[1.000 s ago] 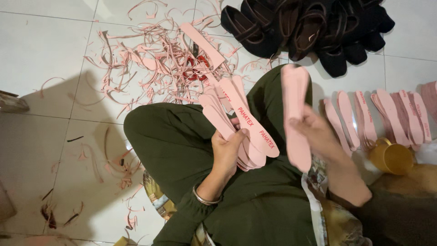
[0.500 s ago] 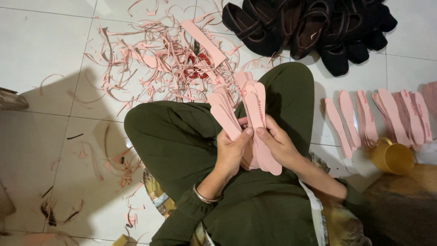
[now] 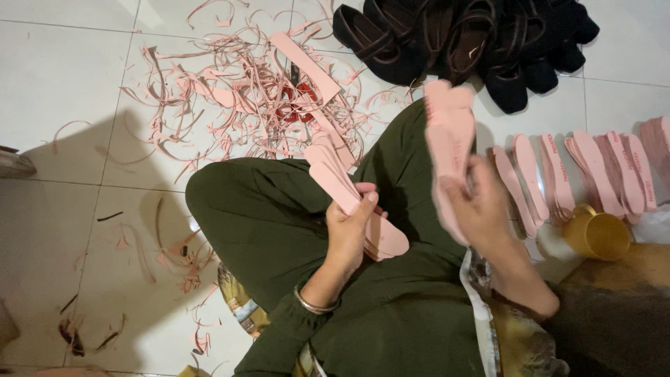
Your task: The person sits on the floor of a footwear workshop and gathers pink foam insoles printed with red text, picking them one at a time from a pile of insoles and trim scraps, aligning them into a stack in their hands, and placing the finished stack on the floor beside them.
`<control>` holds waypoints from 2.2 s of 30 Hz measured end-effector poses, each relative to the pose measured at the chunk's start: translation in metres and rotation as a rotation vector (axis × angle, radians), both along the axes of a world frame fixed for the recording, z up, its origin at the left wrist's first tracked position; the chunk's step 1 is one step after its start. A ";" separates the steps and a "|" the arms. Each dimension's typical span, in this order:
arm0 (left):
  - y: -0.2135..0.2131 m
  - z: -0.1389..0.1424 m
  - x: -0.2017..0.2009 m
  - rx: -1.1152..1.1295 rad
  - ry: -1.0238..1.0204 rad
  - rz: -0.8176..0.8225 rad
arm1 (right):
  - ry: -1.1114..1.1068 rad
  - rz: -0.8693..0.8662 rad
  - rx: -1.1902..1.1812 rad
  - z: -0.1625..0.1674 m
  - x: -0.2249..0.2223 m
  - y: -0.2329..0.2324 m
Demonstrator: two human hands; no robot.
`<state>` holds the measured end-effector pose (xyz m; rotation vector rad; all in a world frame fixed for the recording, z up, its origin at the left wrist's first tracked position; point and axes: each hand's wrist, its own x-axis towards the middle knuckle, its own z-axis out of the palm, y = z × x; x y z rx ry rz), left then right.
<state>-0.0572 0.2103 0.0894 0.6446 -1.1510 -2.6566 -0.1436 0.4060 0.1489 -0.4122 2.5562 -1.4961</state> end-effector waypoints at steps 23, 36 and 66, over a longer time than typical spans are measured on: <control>-0.005 0.014 -0.018 -0.242 -0.011 -0.041 | -0.103 0.006 -0.217 -0.049 -0.052 0.020; -0.003 0.034 -0.029 -0.416 0.154 -0.411 | -0.215 0.064 -0.554 -0.037 -0.004 -0.042; 0.010 0.043 0.003 0.011 0.080 -0.491 | -0.651 0.196 -1.052 0.011 0.017 -0.034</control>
